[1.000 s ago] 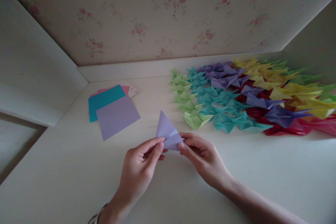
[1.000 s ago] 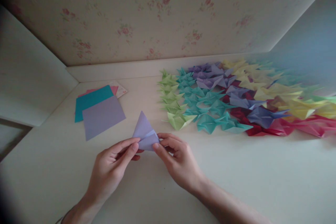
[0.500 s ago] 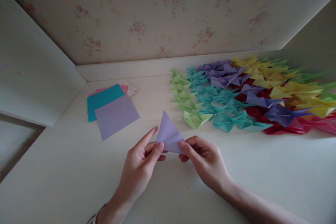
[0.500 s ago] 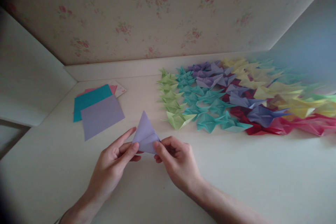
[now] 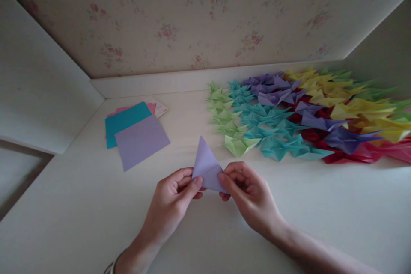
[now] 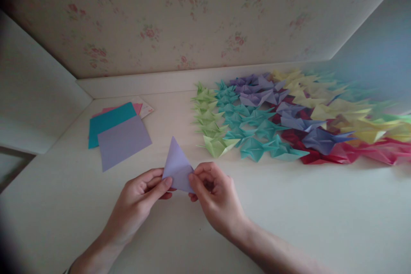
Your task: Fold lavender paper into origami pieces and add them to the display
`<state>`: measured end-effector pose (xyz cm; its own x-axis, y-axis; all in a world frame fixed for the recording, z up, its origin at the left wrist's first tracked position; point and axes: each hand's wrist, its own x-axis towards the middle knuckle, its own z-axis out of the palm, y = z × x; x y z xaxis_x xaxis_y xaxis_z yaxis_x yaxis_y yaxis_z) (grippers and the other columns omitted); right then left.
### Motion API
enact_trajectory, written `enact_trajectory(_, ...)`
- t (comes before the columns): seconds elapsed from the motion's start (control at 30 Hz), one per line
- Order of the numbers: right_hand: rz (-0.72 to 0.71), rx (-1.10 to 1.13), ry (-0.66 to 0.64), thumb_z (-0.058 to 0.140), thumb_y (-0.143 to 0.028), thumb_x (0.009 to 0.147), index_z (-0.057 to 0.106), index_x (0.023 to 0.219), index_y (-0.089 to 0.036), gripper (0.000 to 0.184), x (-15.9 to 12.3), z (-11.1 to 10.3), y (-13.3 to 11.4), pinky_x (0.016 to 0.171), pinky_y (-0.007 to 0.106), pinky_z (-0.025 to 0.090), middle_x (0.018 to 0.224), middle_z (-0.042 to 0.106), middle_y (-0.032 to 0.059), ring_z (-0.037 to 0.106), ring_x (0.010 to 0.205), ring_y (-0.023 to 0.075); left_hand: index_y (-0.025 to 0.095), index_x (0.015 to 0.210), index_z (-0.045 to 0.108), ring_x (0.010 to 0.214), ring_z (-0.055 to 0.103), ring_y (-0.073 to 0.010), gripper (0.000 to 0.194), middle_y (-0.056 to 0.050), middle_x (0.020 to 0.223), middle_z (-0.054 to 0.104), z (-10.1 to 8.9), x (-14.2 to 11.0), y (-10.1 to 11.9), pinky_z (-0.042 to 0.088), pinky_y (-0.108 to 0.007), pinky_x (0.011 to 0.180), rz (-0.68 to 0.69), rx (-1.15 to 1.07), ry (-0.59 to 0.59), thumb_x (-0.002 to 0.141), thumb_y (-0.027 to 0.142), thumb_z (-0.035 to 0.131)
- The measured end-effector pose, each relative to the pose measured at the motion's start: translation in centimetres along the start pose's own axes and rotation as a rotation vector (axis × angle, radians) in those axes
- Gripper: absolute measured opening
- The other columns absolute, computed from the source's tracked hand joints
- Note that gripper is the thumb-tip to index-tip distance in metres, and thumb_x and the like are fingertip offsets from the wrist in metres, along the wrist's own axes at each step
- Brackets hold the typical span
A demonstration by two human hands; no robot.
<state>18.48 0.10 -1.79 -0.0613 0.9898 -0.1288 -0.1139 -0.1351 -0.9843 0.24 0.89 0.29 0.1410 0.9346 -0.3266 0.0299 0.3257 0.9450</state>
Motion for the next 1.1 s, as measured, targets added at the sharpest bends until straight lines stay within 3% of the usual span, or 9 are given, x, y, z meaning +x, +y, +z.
enact_trajectory(0.17,-0.014,-0.055,-0.029,0.066,-0.036,0.091,0.055,0.087,-0.020,0.019,0.1,-0.1,0.0,0.052,0.021,0.046,0.064,0.062,-0.0030,0.061,0.055,0.0112,0.014,0.081,0.073,0.071,0.072,-0.0171,0.025,-0.006,0.074,0.077,0.2,-0.1,0.2,0.058,-0.023,0.065,-0.078,0.045,-0.074,0.089,0.037,0.066)
enact_trajectory(0.4,-0.003,-0.064,-0.070,0.064,-0.035,0.091,0.053,0.097,-0.021,0.019,0.0,-0.2,0.3,0.054,0.022,0.043,0.063,0.061,-0.0044,0.060,0.057,0.0122,0.014,0.080,0.073,0.069,0.072,-0.0180,0.027,-0.007,0.073,0.077,0.1,-0.3,0.0,0.057,-0.024,0.063,-0.040,0.092,-0.072,0.090,0.038,0.065)
enact_trajectory(0.57,0.141,0.020,-0.202,0.075,-0.031,0.081,0.048,0.114,-0.023,0.044,0.3,-0.1,0.4,0.055,0.023,0.043,0.072,0.069,-0.0025,0.062,0.062,0.0142,0.017,0.076,0.073,0.065,0.071,-0.0186,0.027,-0.006,0.070,0.076,0.6,-0.6,-0.2,0.056,-0.024,0.061,0.049,0.217,-0.094,0.090,0.037,0.063)
enact_trajectory(0.73,0.252,0.060,-0.227,0.079,-0.024,0.075,0.051,0.112,-0.021,0.047,0.7,-0.1,-0.6,0.054,0.021,0.044,0.067,0.069,-0.0044,0.062,0.058,0.0121,0.018,0.080,0.075,0.068,0.072,-0.0192,0.028,-0.008,0.078,0.079,0.8,-0.8,-0.1,0.057,-0.025,0.063,0.051,0.221,-0.138,0.092,0.038,0.060)
enact_trajectory(0.87,0.274,0.062,-0.181,0.081,-0.026,0.071,0.054,0.113,-0.020,0.050,1.1,-0.5,-1.2,0.056,0.022,0.047,0.064,0.071,-0.0041,0.065,0.058,0.0126,0.017,0.079,0.073,0.066,0.072,-0.0188,0.029,-0.006,0.072,0.078,0.3,-0.4,-0.2,0.058,-0.025,0.062,0.053,0.181,-0.035,0.091,0.041,0.062)
enact_trajectory(1.0,0.328,0.073,-0.130,0.082,-0.038,0.071,0.062,0.099,-0.016,0.041,1.3,-0.8,-1.2,0.064,0.027,0.056,0.068,0.074,0.0016,0.070,0.063,0.0149,0.017,0.075,0.070,0.061,0.071,-0.0168,0.030,-0.003,0.065,0.074,-0.3,0.0,-0.4,0.057,-0.024,0.059,0.059,0.148,0.125,0.090,0.042,0.063)
enact_trajectory(1.1,0.336,0.092,-0.112,0.083,-0.042,0.070,0.064,0.093,-0.015,0.040,1.3,-0.8,-1.1,0.064,0.028,0.058,0.069,0.075,0.0032,0.071,0.063,0.0151,0.016,0.073,0.068,0.060,0.070,-0.0160,0.031,-0.002,0.063,0.073,-0.4,0.2,-0.3,0.057,-0.023,0.058,0.063,0.133,0.152,0.090,0.042,0.063)
